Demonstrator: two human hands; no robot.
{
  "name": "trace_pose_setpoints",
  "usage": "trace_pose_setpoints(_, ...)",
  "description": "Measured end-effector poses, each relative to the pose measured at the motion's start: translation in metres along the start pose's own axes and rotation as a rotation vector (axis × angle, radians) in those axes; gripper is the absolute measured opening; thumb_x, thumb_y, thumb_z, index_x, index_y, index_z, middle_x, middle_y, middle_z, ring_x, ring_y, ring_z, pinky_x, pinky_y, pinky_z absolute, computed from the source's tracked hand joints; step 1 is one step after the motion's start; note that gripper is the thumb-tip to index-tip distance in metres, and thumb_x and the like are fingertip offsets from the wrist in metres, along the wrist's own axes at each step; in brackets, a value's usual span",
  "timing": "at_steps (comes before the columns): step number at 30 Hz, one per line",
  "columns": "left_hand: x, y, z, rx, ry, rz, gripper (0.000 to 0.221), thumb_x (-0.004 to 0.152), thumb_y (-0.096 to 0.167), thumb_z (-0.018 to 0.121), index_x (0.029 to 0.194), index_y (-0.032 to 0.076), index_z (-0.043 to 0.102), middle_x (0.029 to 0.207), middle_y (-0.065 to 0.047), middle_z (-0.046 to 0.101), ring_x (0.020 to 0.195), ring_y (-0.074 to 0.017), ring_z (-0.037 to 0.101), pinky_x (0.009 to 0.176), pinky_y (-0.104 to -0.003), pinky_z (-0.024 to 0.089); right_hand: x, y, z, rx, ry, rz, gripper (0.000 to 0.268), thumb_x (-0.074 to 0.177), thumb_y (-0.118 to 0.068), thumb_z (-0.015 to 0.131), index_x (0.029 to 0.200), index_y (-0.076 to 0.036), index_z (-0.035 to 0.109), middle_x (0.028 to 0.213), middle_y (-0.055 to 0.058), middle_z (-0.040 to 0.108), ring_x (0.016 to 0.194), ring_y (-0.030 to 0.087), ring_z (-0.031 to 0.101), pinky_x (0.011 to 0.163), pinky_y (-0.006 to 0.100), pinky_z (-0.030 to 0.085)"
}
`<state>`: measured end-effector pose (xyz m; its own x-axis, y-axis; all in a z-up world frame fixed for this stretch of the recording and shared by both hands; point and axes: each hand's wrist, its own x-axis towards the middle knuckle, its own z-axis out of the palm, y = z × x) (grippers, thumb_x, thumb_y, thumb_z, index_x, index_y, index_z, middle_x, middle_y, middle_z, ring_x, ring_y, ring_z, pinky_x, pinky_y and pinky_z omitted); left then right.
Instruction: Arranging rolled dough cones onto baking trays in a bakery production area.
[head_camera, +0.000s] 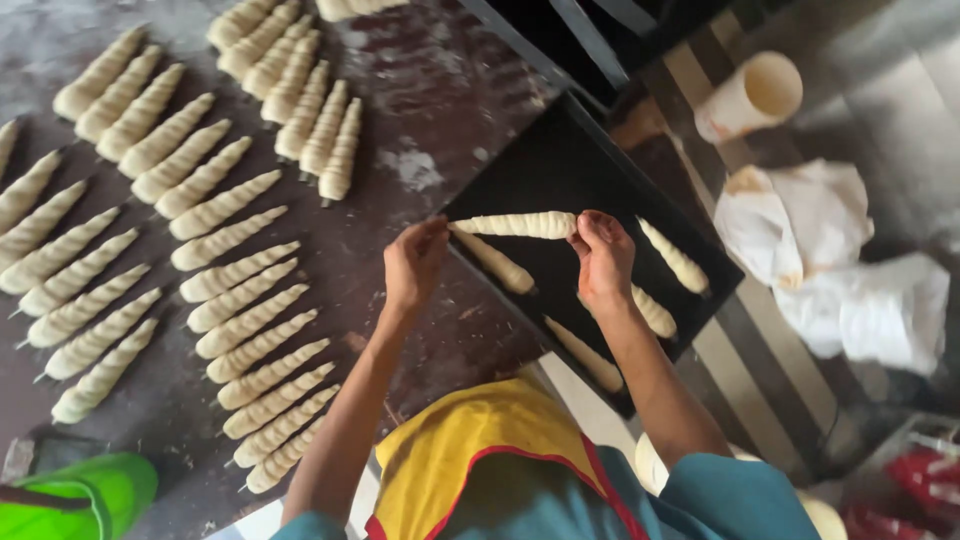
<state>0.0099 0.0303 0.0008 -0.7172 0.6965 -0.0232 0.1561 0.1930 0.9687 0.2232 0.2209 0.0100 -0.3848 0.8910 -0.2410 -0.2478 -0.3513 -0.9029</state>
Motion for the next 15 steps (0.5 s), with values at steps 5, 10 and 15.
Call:
trace_pose_setpoints(5,0.037,0.008,0.037,-0.125,-0.115,-0.108,0.025,0.098,0.016,0.069,0.117,0.001,0.076,0.089,-0.008,0.078,0.078,-0.0122,0.071,0.071,-0.030,0.059,-0.001,0.023,-0.045,0.127,0.247,0.125,0.015,0.093,-0.009,0.075,0.103,-0.005,0.065,0.097,0.005,0.067,0.084,0.014,0.067,0.079,0.028,0.059)
trace_pose_setpoints(10,0.093,-0.013,0.065,0.156,-0.176,-0.169,0.023,0.093,0.017,0.070,0.109,0.002,0.078,0.083,-0.011,0.079,0.072,-0.0183,0.075,0.069,-0.034,0.059,-0.005,0.081,-0.079,0.127,0.309,0.270,0.014,0.095,-0.011,0.075,0.100,-0.001,0.067,0.093,0.008,0.069,0.082,0.017,0.069,0.080,0.031,0.062)
trace_pose_setpoints(15,0.121,-0.036,0.099,0.574,-0.207,-0.012,0.021,0.088,0.016,0.070,0.099,0.001,0.081,0.088,-0.024,0.075,0.080,-0.0426,0.072,0.074,-0.047,0.057,-0.010,0.104,-0.076,0.073,0.290,0.354,0.012,0.094,-0.008,0.072,0.099,0.001,0.067,0.092,0.010,0.071,0.082,0.018,0.071,0.082,0.034,0.065)
